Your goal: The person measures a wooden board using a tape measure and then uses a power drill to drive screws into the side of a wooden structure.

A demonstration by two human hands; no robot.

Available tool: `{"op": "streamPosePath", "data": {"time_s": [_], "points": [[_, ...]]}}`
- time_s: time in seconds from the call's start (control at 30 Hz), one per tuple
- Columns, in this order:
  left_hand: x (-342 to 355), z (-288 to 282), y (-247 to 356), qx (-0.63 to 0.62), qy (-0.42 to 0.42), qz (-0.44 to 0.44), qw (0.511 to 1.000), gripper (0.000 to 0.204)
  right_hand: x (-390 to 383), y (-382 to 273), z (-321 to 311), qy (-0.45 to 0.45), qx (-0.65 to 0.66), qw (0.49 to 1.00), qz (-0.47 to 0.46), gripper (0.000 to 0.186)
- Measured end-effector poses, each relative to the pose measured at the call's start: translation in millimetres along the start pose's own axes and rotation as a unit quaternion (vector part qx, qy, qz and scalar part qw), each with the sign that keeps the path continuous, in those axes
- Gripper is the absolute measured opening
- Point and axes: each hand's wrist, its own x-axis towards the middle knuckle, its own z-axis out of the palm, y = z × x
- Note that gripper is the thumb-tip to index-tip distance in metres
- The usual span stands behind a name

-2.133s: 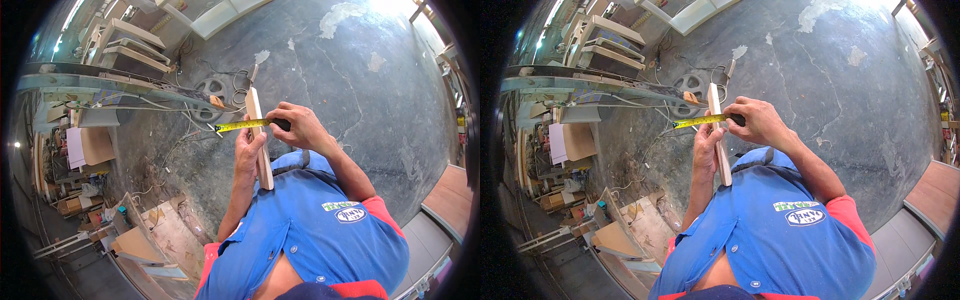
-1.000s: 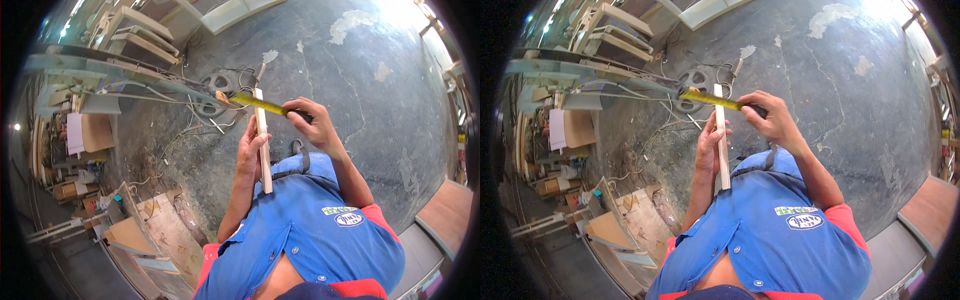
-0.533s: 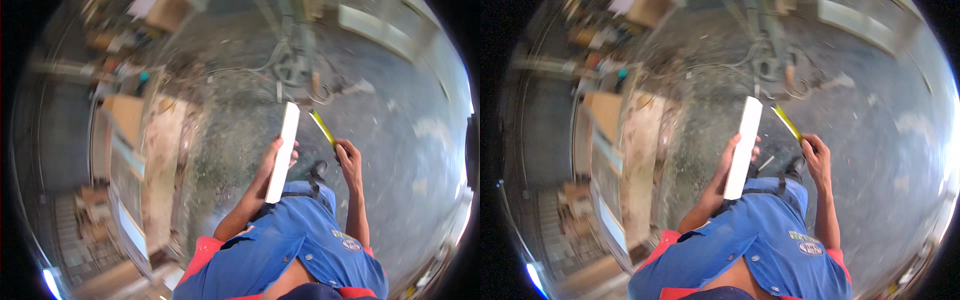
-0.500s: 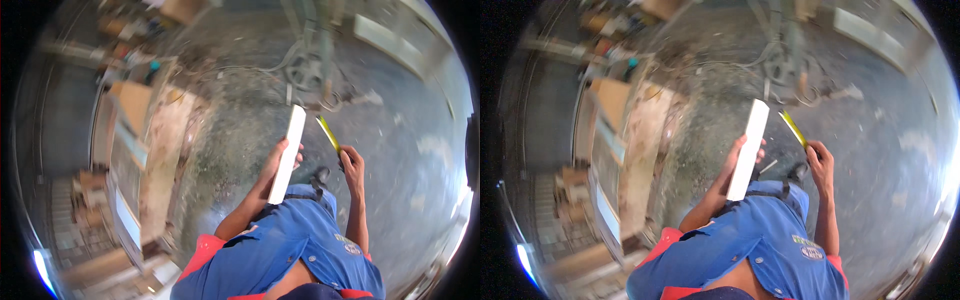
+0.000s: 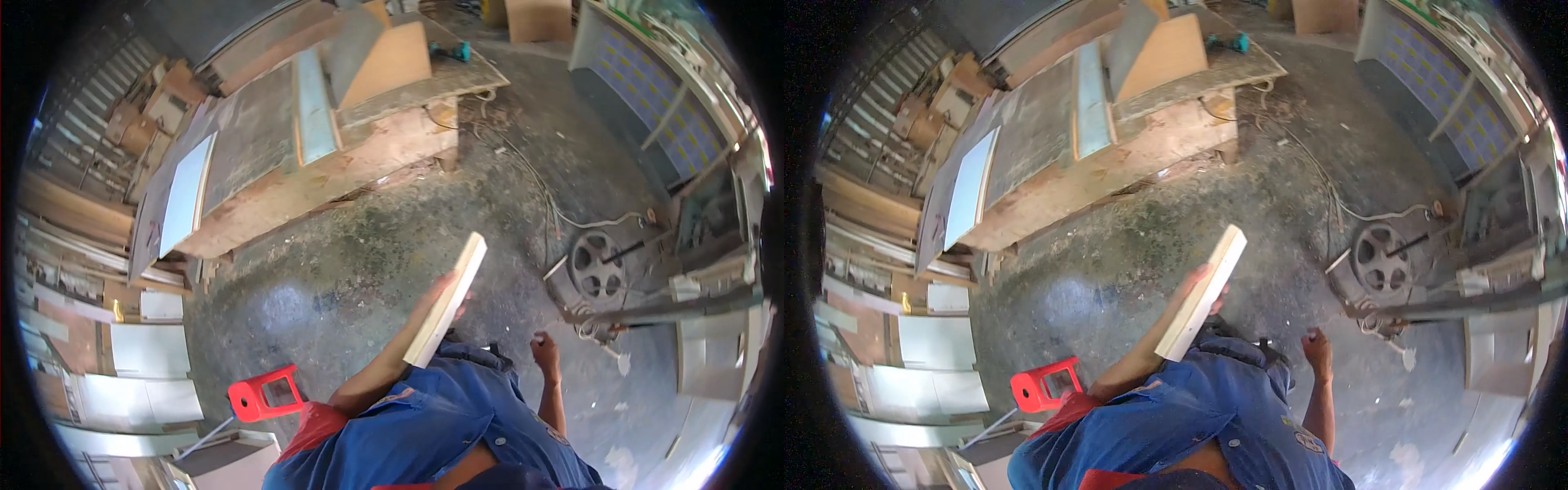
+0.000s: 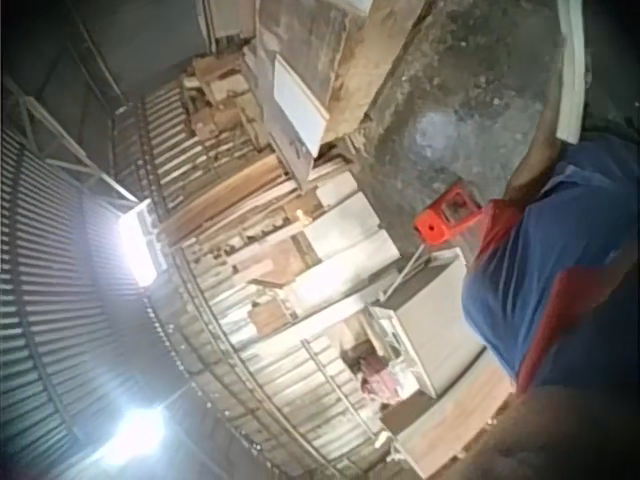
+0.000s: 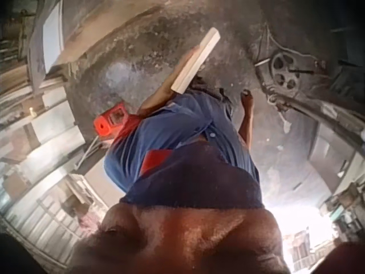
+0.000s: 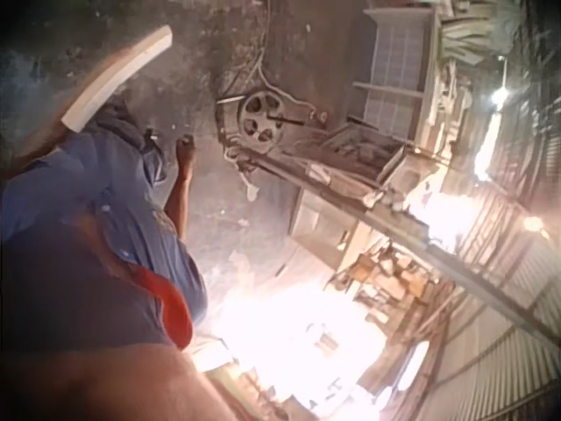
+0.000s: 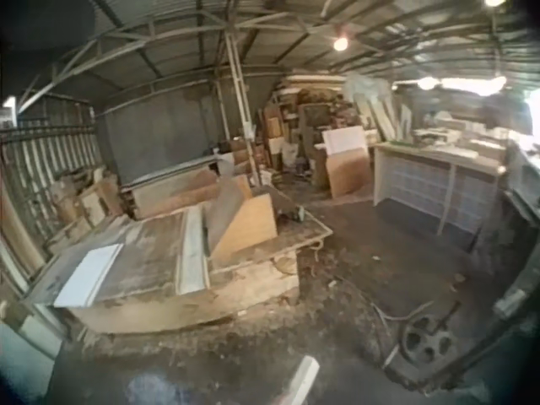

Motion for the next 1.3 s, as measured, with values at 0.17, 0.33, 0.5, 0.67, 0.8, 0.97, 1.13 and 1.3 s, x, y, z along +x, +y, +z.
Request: {"op": "streamPosePath", "data": {"time_s": [0.17, 0.33, 0.5, 0.67, 0.8, 0.97, 1.13, 1.3], "points": [[-20, -97, 71, -0.101, 0.061, 0.064, 0.991, 0.057, 19, 80, 98, -0.283, -0.132, 0.949, -0.038, 0.024], [-11, -160, 111, -0.139, 0.105, 0.113, 0.978, 0.056, 20, 77, 108, -0.393, -0.146, 0.892, 0.169, 0.026], [29, -205, 149, -0.153, 0.162, 0.110, 0.969, 0.058, 100, 22, 141, -0.404, -0.143, 0.882, 0.195, 0.030], [78, -263, 219, -0.169, 0.195, 0.128, 0.958, 0.056, 268, -51, 224, -0.399, -0.144, 0.903, 0.068, 0.035], [105, -315, 283, -0.172, 0.220, 0.152, 0.948, 0.059, 434, -194, 266, -0.299, -0.333, 0.867, -0.217, 0.042], [112, -376, 334, -0.194, 0.225, 0.209, 0.932, 0.056, 539, -458, 229, -0.355, -0.175, 0.903, -0.168, 0.031], [129, -415, 376, -0.190, 0.250, 0.225, 0.923, 0.052, 525, -666, 197, -0.279, -0.158, 0.917, -0.237, 0.028], [157, -450, 439, -0.140, 0.331, 0.199, 0.912, 0.053, 479, -754, 220, -0.238, -0.149, 0.923, -0.263, 0.030]]}}
